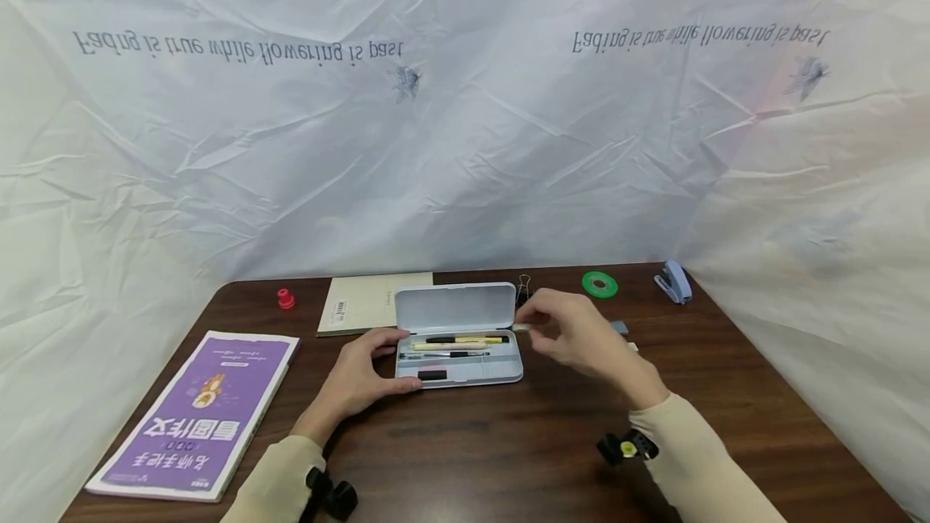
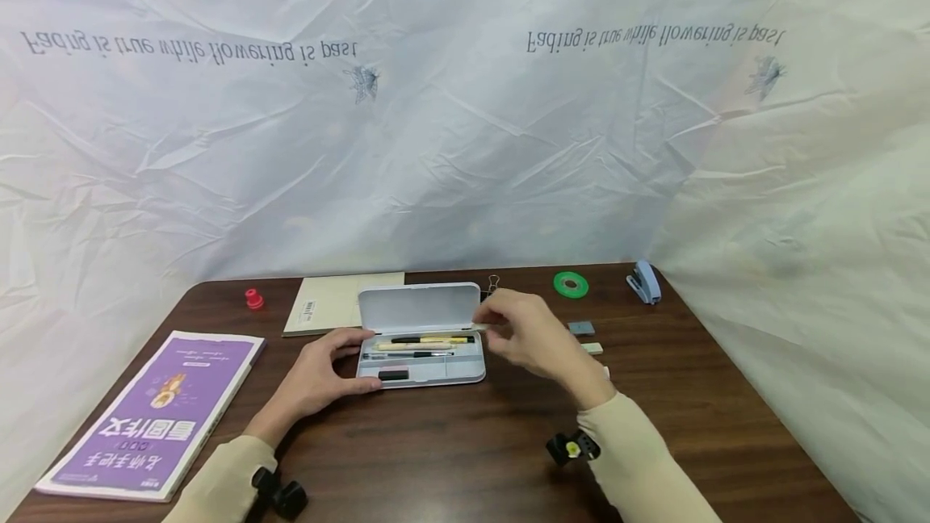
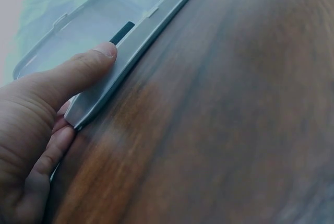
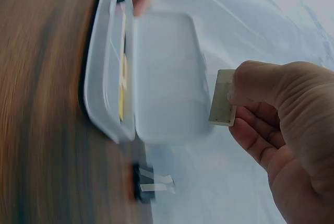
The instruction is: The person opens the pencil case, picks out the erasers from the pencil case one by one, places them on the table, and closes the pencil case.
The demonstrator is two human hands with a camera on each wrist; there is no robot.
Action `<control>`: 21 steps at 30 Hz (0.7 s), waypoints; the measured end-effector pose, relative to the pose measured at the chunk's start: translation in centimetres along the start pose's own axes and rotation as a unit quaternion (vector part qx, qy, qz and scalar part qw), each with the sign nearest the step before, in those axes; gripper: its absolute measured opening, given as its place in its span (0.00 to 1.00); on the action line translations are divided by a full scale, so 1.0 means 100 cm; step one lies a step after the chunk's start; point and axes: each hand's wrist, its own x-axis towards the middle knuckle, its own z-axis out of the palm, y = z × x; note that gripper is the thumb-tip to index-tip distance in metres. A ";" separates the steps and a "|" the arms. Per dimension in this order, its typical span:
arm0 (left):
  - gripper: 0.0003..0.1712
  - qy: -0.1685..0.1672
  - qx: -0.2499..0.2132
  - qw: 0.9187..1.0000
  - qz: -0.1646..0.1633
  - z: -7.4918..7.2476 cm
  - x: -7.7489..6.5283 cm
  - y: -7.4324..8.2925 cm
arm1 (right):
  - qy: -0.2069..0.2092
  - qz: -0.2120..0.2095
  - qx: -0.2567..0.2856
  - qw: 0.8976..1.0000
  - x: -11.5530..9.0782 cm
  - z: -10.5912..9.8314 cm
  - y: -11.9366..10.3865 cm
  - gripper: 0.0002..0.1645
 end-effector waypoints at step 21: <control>0.49 0.002 -0.003 1.000 0.000 -0.001 -0.001 -0.001 | 0.054 0.088 -0.095 0.990 -0.126 -0.050 0.053 0.31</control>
